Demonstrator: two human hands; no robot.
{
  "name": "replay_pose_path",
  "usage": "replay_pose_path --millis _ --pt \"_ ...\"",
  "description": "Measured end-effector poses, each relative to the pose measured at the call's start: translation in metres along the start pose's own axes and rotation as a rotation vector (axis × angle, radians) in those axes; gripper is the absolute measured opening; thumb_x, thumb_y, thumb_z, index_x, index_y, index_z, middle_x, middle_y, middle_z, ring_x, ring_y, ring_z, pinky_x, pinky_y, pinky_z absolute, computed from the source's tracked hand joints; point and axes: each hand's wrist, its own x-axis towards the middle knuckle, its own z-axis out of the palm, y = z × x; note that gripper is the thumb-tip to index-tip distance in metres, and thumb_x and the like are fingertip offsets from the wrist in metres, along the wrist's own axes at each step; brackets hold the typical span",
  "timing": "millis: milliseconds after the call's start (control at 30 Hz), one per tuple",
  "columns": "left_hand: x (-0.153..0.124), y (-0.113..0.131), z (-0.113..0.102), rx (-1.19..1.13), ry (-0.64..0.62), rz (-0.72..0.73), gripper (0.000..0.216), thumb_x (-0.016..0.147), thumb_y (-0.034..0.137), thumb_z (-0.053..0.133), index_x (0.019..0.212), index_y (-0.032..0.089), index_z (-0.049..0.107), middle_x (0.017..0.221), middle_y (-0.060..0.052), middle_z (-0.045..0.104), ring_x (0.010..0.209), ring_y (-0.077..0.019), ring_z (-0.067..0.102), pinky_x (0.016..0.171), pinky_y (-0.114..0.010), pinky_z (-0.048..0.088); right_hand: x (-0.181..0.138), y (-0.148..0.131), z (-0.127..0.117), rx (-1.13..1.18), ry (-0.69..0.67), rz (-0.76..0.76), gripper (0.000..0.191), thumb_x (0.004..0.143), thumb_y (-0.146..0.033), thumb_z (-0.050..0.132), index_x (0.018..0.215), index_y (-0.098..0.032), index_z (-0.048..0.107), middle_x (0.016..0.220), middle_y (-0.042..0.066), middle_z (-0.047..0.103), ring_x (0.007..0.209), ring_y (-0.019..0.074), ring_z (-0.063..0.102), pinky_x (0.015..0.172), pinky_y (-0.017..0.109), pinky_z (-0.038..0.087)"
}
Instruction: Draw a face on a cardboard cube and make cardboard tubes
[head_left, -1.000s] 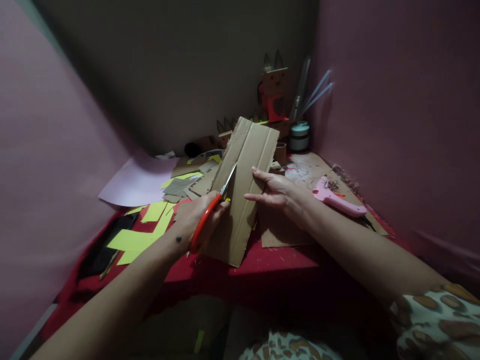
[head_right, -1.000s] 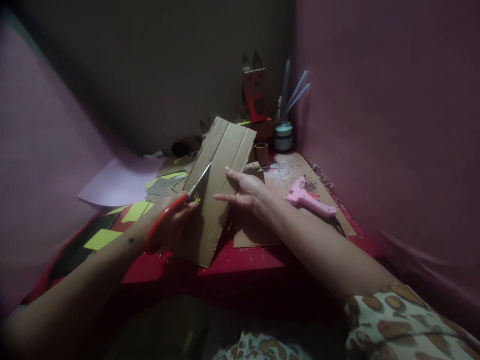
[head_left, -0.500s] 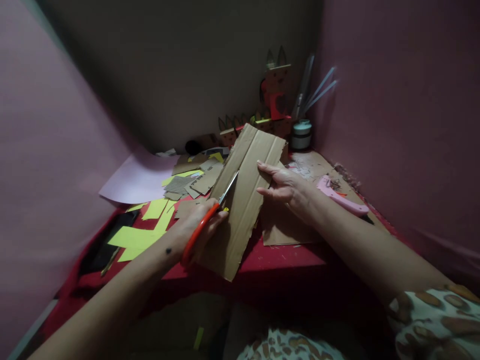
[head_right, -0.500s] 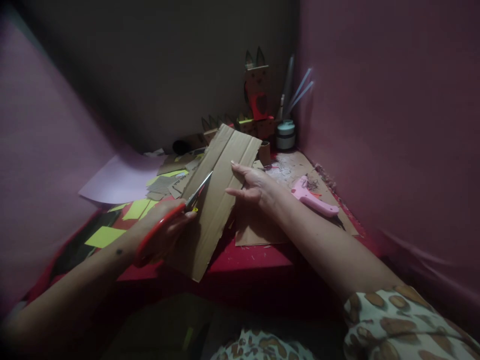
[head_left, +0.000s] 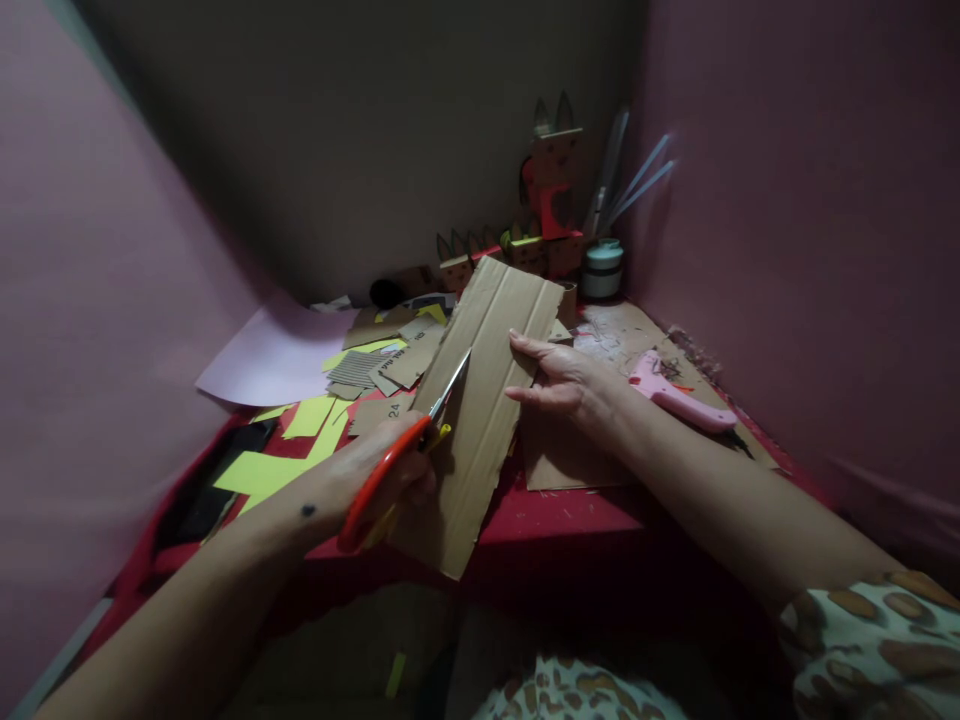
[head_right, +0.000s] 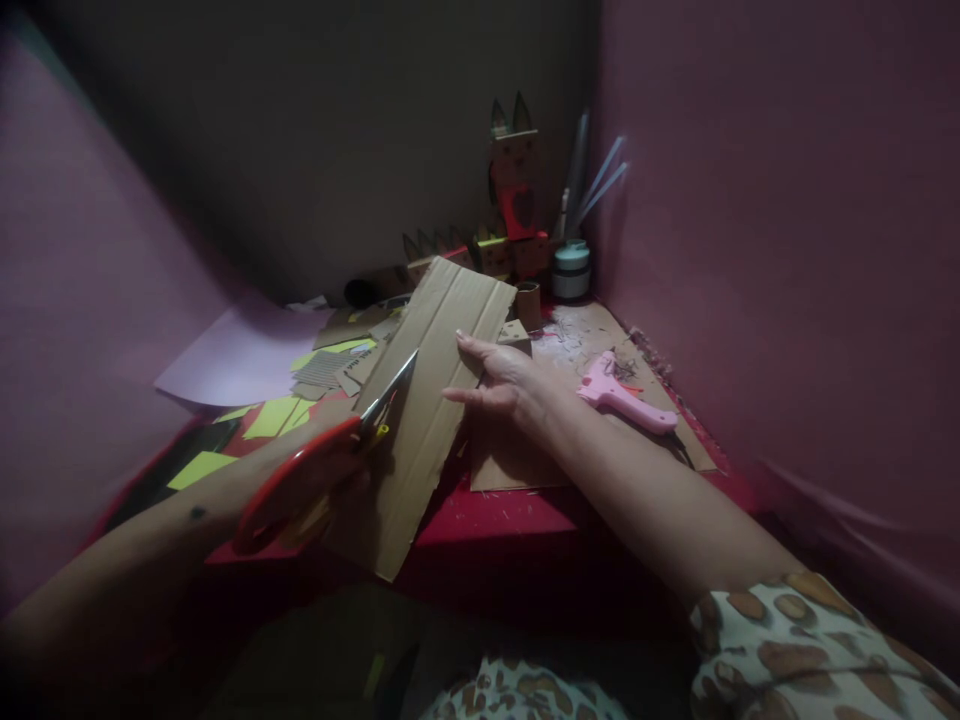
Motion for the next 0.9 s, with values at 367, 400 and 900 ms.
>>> replay_pose_path --millis 367,400,900 --pt "0.009 0.015 0.004 -0.085 -0.001 -0.076 0.010 0.072 0.027 0.053 0.067 0.019 0.057 0.064 -0.006 0.064 0.058 -0.0175 0.061 0.055 -0.029 0.049 -0.006 0.008 0.005 -0.041 -0.025 -0.019 0.004 0.087 -0.024 0.065 0.090 -0.022 0.067 0.086 0.000 0.071 0.077 0.0145 0.068 0.060 0.034 0.065" --pt "0.010 0.024 0.005 -0.028 0.029 -0.111 0.009 0.069 0.024 0.054 0.062 0.019 0.056 0.060 -0.005 0.063 0.056 -0.0174 0.060 0.054 -0.029 0.048 -0.006 0.009 0.006 -0.054 -0.022 -0.033 0.004 0.088 -0.024 0.065 0.090 -0.023 0.068 0.087 0.000 0.071 0.078 0.0151 0.068 0.061 0.035 0.065" --pt "0.013 0.048 0.010 0.491 0.310 0.080 0.025 0.076 0.031 0.055 0.058 0.022 0.041 0.061 0.000 0.046 0.056 -0.0156 0.041 0.055 -0.030 0.029 -0.010 0.009 0.006 0.042 -0.002 -0.038 0.005 0.086 -0.021 0.065 0.090 -0.023 0.068 0.085 -0.002 0.071 0.076 0.0130 0.067 0.063 0.031 0.065"
